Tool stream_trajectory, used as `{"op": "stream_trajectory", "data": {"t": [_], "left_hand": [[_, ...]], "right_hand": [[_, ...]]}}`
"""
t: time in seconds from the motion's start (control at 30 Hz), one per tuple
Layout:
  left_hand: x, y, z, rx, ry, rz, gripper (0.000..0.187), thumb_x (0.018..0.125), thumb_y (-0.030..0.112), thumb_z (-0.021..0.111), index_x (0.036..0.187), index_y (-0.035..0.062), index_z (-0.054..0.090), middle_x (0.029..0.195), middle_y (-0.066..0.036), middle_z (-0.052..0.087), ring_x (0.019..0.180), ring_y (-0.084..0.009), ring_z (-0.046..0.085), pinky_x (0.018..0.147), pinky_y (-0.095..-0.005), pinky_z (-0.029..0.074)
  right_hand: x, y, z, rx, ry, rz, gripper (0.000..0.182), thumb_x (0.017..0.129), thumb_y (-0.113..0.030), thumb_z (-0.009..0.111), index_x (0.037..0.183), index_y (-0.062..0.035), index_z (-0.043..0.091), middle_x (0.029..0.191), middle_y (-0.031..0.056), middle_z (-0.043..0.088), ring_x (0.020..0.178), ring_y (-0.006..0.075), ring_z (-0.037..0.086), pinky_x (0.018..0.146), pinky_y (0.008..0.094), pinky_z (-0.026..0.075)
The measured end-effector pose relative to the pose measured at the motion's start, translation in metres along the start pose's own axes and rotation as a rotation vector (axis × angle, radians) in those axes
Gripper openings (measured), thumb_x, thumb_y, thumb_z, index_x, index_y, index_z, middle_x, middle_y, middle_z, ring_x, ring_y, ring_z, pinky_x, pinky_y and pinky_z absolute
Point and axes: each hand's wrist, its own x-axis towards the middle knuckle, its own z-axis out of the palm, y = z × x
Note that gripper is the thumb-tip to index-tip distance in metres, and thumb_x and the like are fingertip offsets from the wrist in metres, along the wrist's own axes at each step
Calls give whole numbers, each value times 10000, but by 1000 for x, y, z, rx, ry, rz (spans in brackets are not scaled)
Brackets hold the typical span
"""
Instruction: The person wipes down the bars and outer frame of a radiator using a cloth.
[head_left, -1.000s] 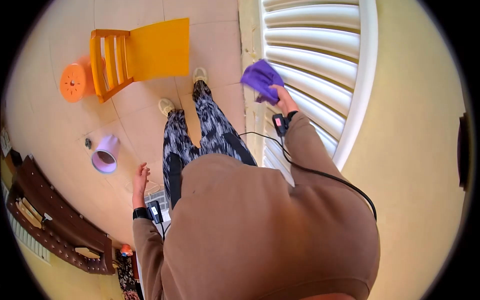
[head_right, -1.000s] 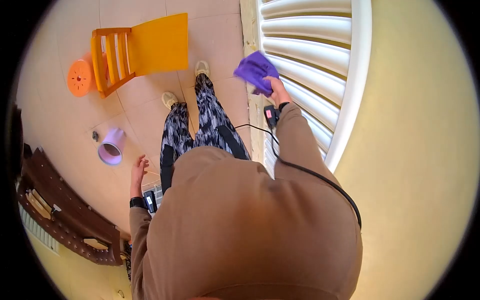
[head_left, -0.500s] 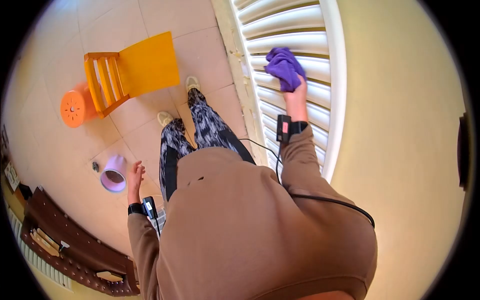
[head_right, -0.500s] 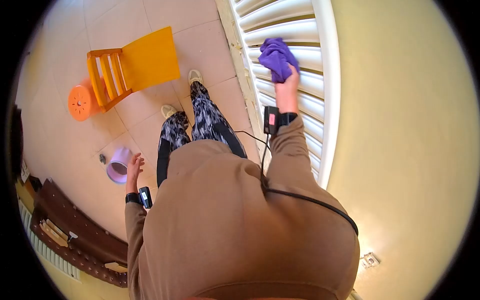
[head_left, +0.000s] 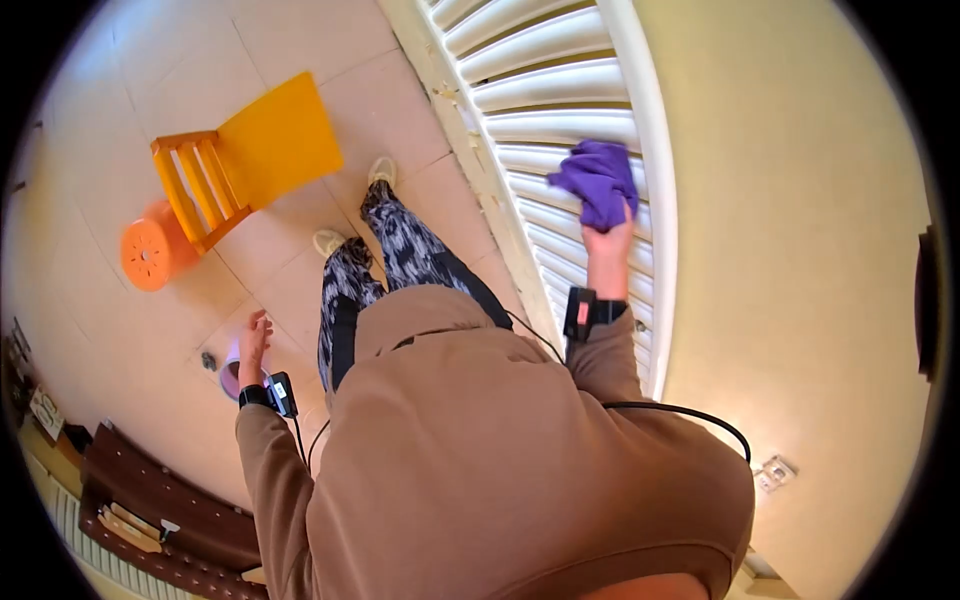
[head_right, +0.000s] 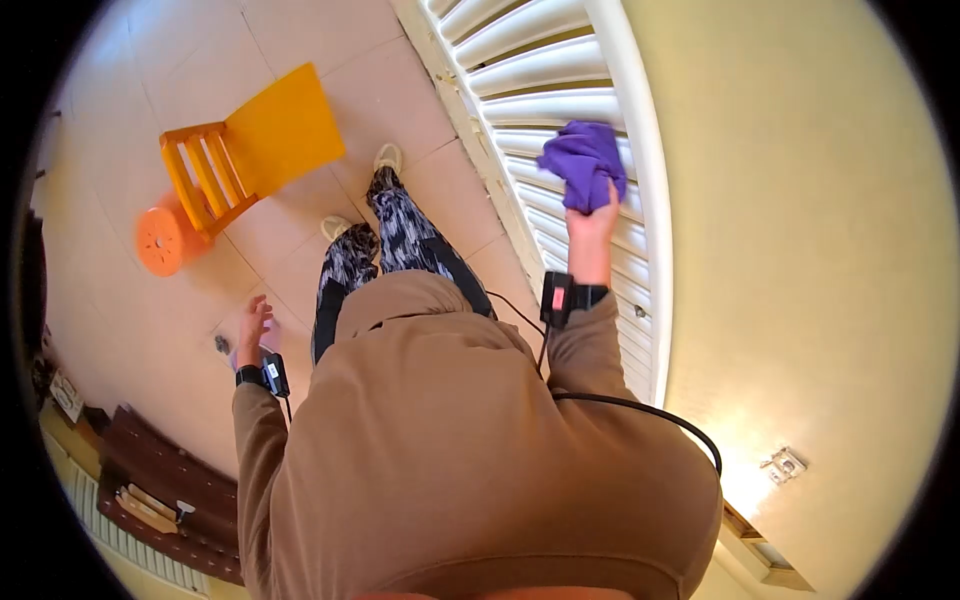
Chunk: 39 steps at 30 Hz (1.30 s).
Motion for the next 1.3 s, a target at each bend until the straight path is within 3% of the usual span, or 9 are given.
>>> {"op": "stream_trajectory", "data": {"t": [0.27, 0.3, 0.33, 0.73, 0.9, 1.13, 1.2, 1.27, 1.3], "left_hand": [[-22, 44, -21, -69, 89, 30, 333, 880, 250, 440, 1184, 130, 505, 973, -66, 619, 858, -168, 595, 604, -303, 470], [-28, 47, -19, -60, 80, 7, 332, 879, 240, 438, 1186, 132, 502, 973, -66, 619, 856, -169, 594, 603, -306, 469], [-34, 51, -16, -55, 73, -17, 330, 879, 229, 436, 1188, 133, 500, 972, -65, 619, 855, -171, 593, 602, -309, 468], [-20, 93, 1, 127, -2, 25, 344, 886, 295, 457, 1184, 129, 501, 931, -63, 622, 779, -157, 600, 568, -285, 471], [-1, 222, -12, 663, 191, 537, 323, 864, 280, 501, 1101, 67, 555, 948, -150, 623, 845, -289, 614, 728, -356, 478], [-127, 511, 45, 659, 152, 1262, 245, 859, 154, 503, 1093, 99, 554, 1053, -90, 579, 961, -288, 556, 795, -341, 454], [-153, 555, 70, 679, 136, 1501, 267, 847, 123, 515, 1112, 105, 537, 1091, -68, 556, 1000, -269, 535, 816, -324, 442], [-168, 587, 96, 689, 154, 1755, 299, 818, 91, 534, 1116, 119, 537, 1118, -54, 543, 1025, -252, 523, 840, -322, 433], [-173, 599, 110, 707, 165, 1846, 315, 804, 78, 543, 1115, 124, 538, 1136, -50, 539, 1040, -245, 519, 856, -322, 429]], "right_hand": [[114, 77, -54, 272, -486, 449, 250, 847, -48, 359, 1003, -7, 551, 895, 122, 616, 743, 235, 600, 638, 300, 506], [91, 79, -9, 145, -57, 333, 242, 861, -49, 348, 985, -3, 551, 852, 95, 608, 677, 201, 583, 569, 281, 481], [109, 90, -23, 175, -486, 430, 221, 861, -57, 370, 978, 1, 548, 874, 90, 609, 709, 185, 586, 595, 285, 474], [65, 18, 54, 171, -171, 514, 283, 887, -180, 416, 1026, 42, 524, 865, 114, 559, 755, 202, 532, 652, 304, 456], [-16, -45, 76, 435, -179, 315, 339, 919, -142, 384, 1199, 41, 441, 1187, 195, 493, 1095, 362, 479, 973, 516, 390], [-5, -14, 50, 558, -388, 163, 401, 932, -240, 281, 1217, -5, 440, 1239, 173, 457, 1154, 342, 427, 977, 550, 320], [10, 2, 48, 510, -218, 117, 407, 931, -229, 249, 1224, -21, 439, 1242, 167, 456, 1162, 335, 418, 984, 536, 308], [42, 29, 19, 652, -629, 160, 415, 930, -212, 242, 1227, 21, 412, 1258, 193, 436, 1164, 349, 407, 986, 505, 316], [21, 21, 62, 338, -390, 104, 429, 929, -195, 233, 1227, 82, 369, 1278, 231, 402, 1174, 369, 388, 1008, 468, 303]]}}
